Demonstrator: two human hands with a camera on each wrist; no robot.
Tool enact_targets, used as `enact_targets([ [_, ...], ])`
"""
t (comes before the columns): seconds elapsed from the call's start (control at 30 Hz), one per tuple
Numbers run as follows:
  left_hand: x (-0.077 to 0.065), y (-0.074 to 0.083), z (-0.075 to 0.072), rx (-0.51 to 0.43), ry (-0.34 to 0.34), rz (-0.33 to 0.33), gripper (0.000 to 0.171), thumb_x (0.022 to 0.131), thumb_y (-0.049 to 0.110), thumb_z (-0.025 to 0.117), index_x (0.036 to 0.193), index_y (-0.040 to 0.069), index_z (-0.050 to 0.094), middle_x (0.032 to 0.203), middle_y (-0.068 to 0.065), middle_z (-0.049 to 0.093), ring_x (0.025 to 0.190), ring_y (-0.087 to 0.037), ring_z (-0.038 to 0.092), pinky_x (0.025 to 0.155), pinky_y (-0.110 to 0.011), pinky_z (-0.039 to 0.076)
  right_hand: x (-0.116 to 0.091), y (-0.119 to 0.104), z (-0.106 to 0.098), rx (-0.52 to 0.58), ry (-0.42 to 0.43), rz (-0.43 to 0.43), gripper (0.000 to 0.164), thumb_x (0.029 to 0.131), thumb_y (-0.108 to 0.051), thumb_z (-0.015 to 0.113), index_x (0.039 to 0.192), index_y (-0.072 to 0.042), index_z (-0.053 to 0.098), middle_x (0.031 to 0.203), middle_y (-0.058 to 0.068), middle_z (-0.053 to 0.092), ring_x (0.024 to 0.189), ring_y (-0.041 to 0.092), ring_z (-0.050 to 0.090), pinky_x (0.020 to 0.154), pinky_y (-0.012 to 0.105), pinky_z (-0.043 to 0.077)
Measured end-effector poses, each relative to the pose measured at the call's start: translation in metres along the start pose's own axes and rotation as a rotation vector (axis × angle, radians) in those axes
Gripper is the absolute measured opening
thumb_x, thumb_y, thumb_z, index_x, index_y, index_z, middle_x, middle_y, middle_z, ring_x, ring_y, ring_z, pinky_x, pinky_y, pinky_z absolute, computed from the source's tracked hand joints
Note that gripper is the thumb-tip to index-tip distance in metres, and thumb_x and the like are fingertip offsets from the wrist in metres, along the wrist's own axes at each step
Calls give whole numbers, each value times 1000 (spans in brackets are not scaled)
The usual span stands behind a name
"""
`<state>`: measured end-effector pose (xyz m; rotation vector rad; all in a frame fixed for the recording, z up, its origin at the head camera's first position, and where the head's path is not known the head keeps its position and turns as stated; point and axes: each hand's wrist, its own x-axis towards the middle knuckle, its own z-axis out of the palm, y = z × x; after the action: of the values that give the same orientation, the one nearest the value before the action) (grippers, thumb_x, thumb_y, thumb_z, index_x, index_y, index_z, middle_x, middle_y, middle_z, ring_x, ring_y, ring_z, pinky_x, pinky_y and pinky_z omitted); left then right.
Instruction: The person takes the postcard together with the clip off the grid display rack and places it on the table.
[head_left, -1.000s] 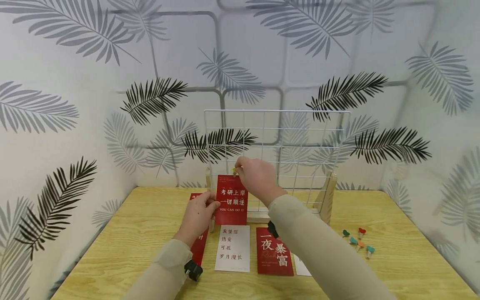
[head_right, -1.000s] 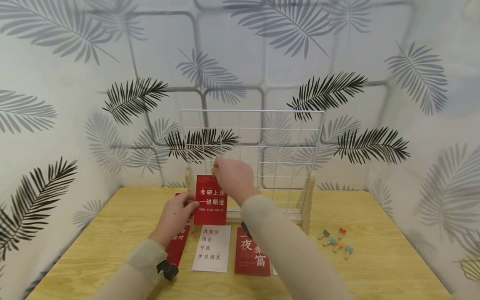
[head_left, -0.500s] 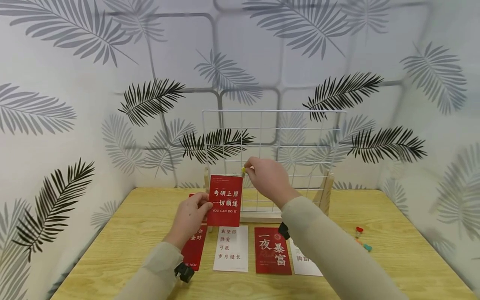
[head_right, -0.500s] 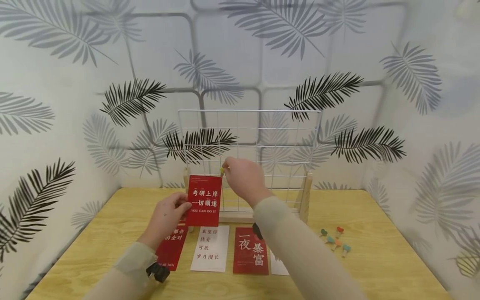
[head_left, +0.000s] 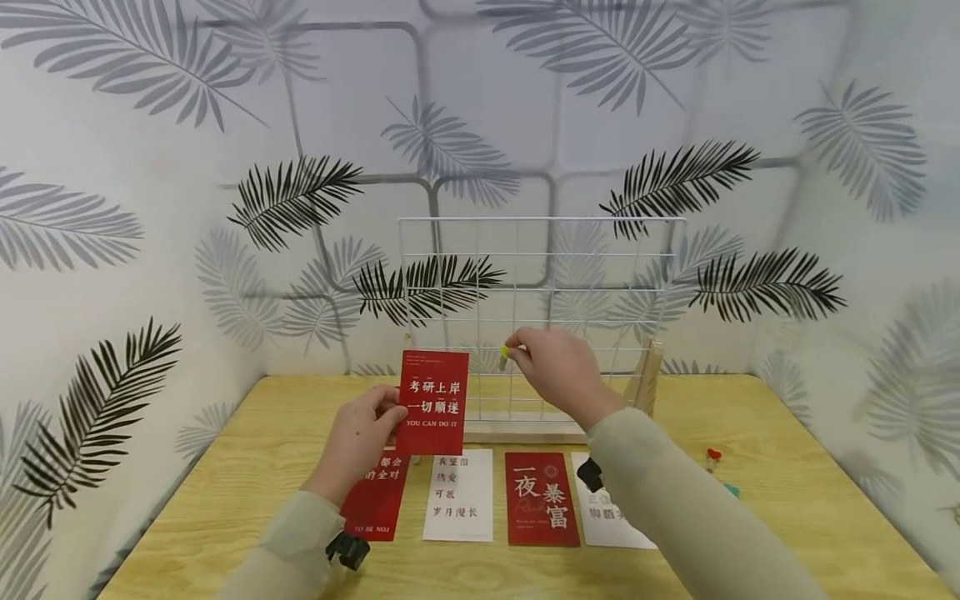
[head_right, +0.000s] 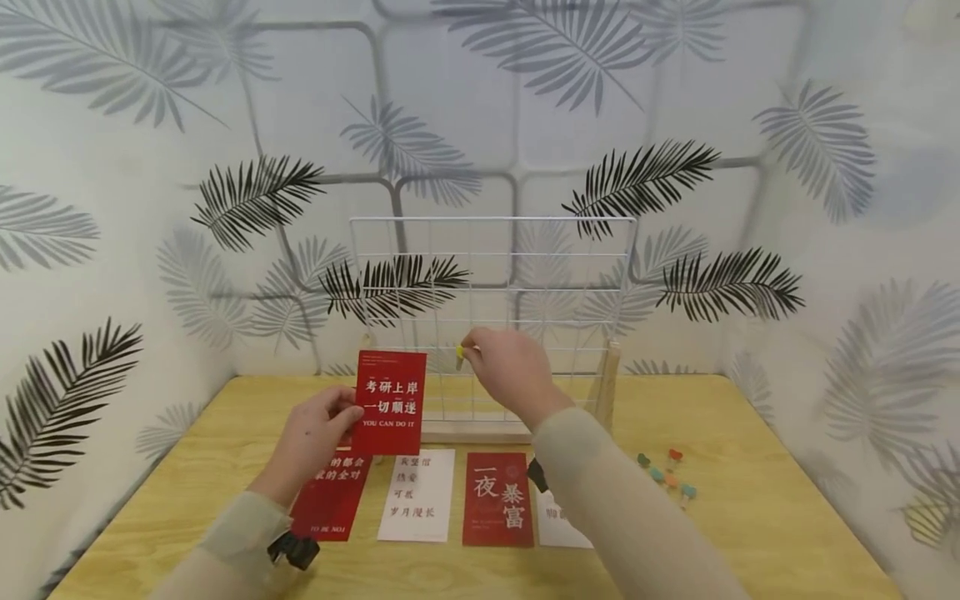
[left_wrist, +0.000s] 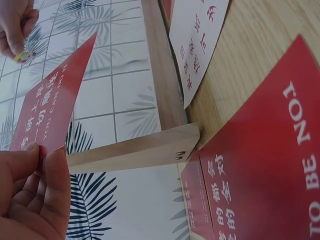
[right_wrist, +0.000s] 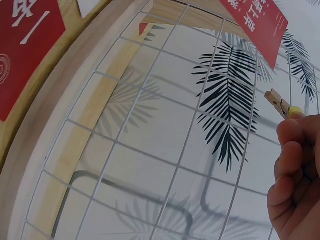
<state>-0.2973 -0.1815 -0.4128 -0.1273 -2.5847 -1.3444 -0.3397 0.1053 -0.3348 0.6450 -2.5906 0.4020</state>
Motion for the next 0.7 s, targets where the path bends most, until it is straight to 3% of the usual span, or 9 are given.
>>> enact_targets([
  [0.2, -3, -5, -16, 30, 7, -12, 22, 101, 19, 64, 122, 10, 64, 99, -5, 66, 79, -19, 65, 70, -32, 59, -10, 9, 0, 42, -32, -3, 19, 101, -27, 66, 111, -15, 75, 99, -3, 75, 69, 8, 62, 63, 31, 52],
  [0.5, -4, -14, -32, 82, 7, 4, 22, 102, 17, 62, 122, 8, 63, 96, -5, 66, 74, -19, 62, 68, -33, 55, -36, 32, -10, 82, -68, 68, 20, 101, -28, 65, 114, -15, 74, 90, -4, 72, 61, 9, 52, 58, 30, 45],
  [0.7, -10, -23, -41, 67, 2, -9, 21, 103, 16, 60, 122, 7, 63, 95, -6, 67, 70, -19, 64, 67, -37, 56, -54, 48, -15, 72, -72, 88, 20, 101, -27, 65, 113, -14, 74, 85, -6, 70, 61, 9, 52, 58, 30, 45],
])
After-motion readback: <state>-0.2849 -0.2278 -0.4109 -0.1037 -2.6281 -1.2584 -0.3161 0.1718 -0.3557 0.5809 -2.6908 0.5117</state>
